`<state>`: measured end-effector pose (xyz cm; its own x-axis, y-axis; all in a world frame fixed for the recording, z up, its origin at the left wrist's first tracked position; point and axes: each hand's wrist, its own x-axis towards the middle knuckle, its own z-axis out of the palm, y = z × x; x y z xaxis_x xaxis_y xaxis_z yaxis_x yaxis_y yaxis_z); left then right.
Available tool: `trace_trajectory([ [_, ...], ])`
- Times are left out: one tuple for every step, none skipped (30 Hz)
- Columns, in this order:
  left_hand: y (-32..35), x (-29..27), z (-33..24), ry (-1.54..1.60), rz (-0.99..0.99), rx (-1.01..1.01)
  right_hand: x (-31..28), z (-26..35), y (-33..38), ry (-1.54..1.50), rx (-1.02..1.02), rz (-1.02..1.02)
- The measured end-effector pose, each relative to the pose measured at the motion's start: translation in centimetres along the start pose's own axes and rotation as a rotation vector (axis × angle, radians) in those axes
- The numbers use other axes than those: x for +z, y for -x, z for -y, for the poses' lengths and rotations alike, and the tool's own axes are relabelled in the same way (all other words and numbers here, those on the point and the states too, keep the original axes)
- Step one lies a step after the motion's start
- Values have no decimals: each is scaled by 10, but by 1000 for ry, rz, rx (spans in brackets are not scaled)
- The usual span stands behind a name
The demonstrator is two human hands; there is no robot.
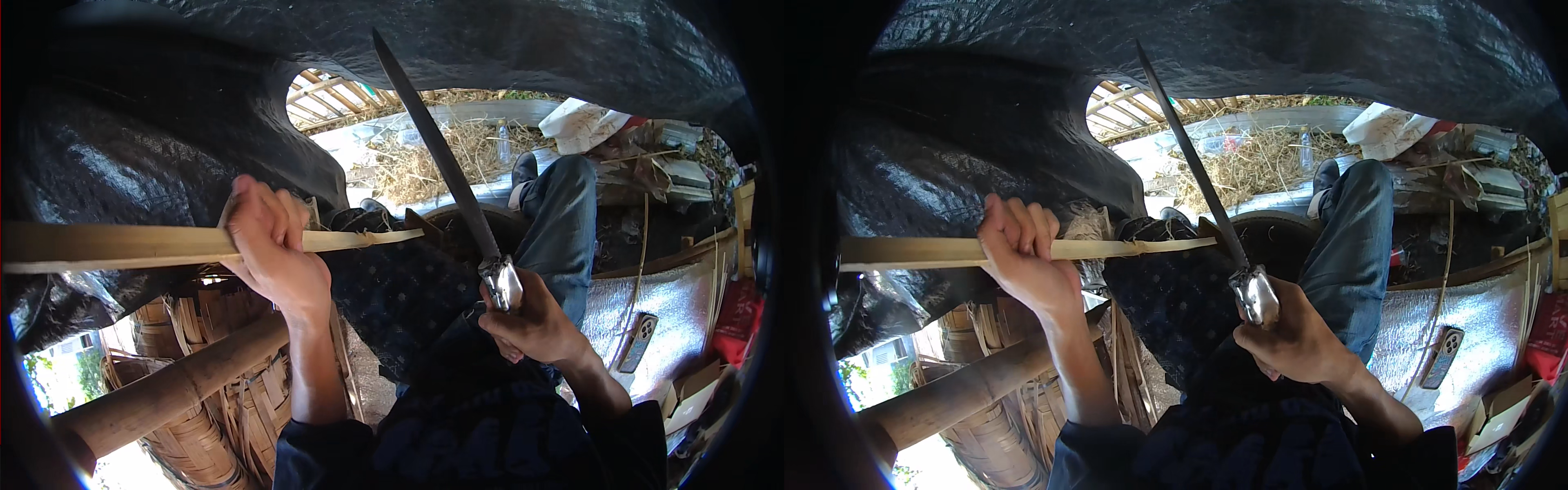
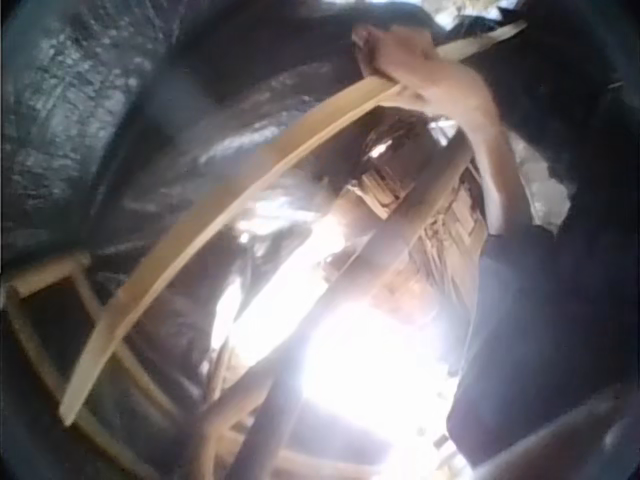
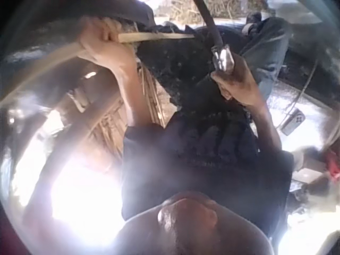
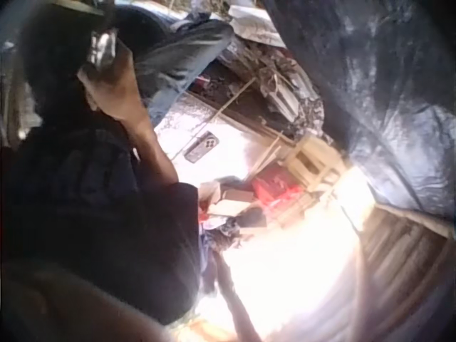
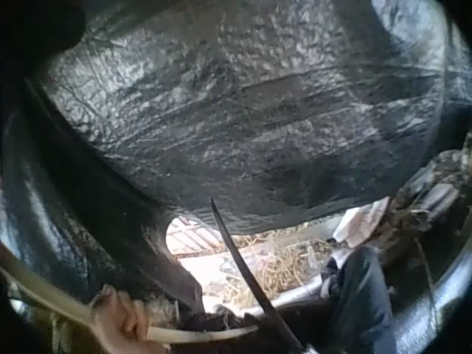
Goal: The person carves a wooden strip using a small knife, then uses a larger knife to shave along the length of the strip.
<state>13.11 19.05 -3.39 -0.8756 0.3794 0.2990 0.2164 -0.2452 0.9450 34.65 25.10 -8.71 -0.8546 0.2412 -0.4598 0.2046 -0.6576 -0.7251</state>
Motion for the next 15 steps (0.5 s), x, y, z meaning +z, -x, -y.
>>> trace_trajectory([
  [-1, -1, 3, -13, 61, 22, 1, -2, 0, 0, 9, 5],
  [-3, -3, 7, -16, 64, 22, 1, -4, 1, 0, 17, 9],
  [-6, -6, 12, 17, 181, 12, 2, -7, 1, -4, 16, 10],
  [-8, -9, 18, 51, 300, 0, 3, -11, 0, 4, 31, 15],
  [-10, -11, 24, 66, 329, 10, 4, -14, 0, 12, 46, 20],
  [-10, -11, 25, 63, 333, 8, 4, -18, -1, 7, 46, 20],
  [-9, -8, 26, 83, 209, 10, 2, -22, -3, 70, 62, 42],
  [-9, -5, 27, 102, 83, 12, 2, -26, -3, 133, 78, 65],
  [-10, -5, 28, 100, 90, 7, 5, -29, -3, 125, 79, 61],
  [-9, -5, 29, 74, 41, 21, 9, -31, -2, 147, 92, 18],
  [-9, -5, 29, 49, -7, 35, 12, -34, -1, 170, 106, -25],
  [-9, -4, 29, 46, -5, 30, 15, -36, 0, 165, 110, -27],
  [-9, -2, 28, 36, -28, 41, 18, -37, 0, 222, 108, -49],
  [-9, -1, 28, 27, -52, 53, 21, -38, 0, 280, 106, -71],
  [-9, 0, 28, 24, -54, 52, 22, -34, -2, 279, 108, -69],
])
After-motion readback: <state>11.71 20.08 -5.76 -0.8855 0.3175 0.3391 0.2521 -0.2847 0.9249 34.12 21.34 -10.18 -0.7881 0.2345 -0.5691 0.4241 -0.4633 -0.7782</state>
